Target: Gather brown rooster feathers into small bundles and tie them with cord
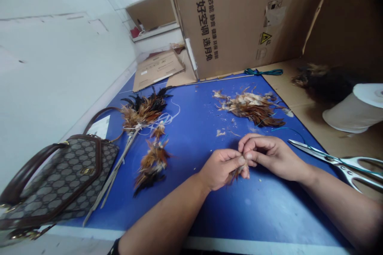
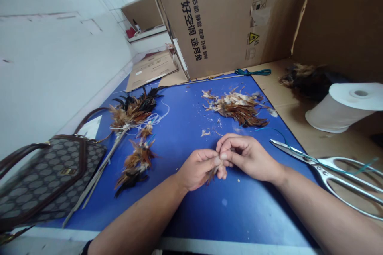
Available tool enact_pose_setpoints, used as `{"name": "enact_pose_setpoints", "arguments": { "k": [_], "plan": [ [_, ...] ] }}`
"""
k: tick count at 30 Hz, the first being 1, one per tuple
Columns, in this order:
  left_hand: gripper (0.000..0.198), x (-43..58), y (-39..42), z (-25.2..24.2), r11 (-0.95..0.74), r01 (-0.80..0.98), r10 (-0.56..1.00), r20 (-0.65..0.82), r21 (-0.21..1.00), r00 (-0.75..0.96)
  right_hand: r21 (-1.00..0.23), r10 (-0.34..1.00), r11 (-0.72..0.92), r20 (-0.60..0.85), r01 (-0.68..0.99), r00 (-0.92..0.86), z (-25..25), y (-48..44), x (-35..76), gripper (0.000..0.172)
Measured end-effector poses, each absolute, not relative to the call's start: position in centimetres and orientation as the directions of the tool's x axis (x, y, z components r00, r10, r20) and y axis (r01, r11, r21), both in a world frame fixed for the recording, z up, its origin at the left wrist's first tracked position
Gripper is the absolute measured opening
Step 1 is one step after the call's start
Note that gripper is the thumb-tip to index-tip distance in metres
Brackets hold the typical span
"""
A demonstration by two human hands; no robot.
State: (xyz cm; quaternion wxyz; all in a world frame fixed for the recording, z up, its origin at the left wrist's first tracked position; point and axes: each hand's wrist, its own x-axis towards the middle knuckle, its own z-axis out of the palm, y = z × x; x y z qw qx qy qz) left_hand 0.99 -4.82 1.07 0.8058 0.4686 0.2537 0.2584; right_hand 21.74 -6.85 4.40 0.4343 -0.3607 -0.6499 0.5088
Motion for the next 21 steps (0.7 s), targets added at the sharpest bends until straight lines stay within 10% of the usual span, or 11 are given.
{"name": "enact_pose_setpoints", "arguments": {
  "k": [8,21],
  "plan": [
    [0.044,1.1,-4.5,1.7,0.134,-0.013,0.784,-0.098,0.991,0.613,-0.827,0.889,0.458,0.419,0.326,-0.186,3.3,-6.9,20.5,0.027],
    [0.039,1.4,-4.5,0.8,0.267,-0.160,0.837,-0.146,0.950,0.527,-0.727,0.801,0.598,0.537,0.338,-0.264,2.5,-7.0,20.4,0.035]
  ]
}}
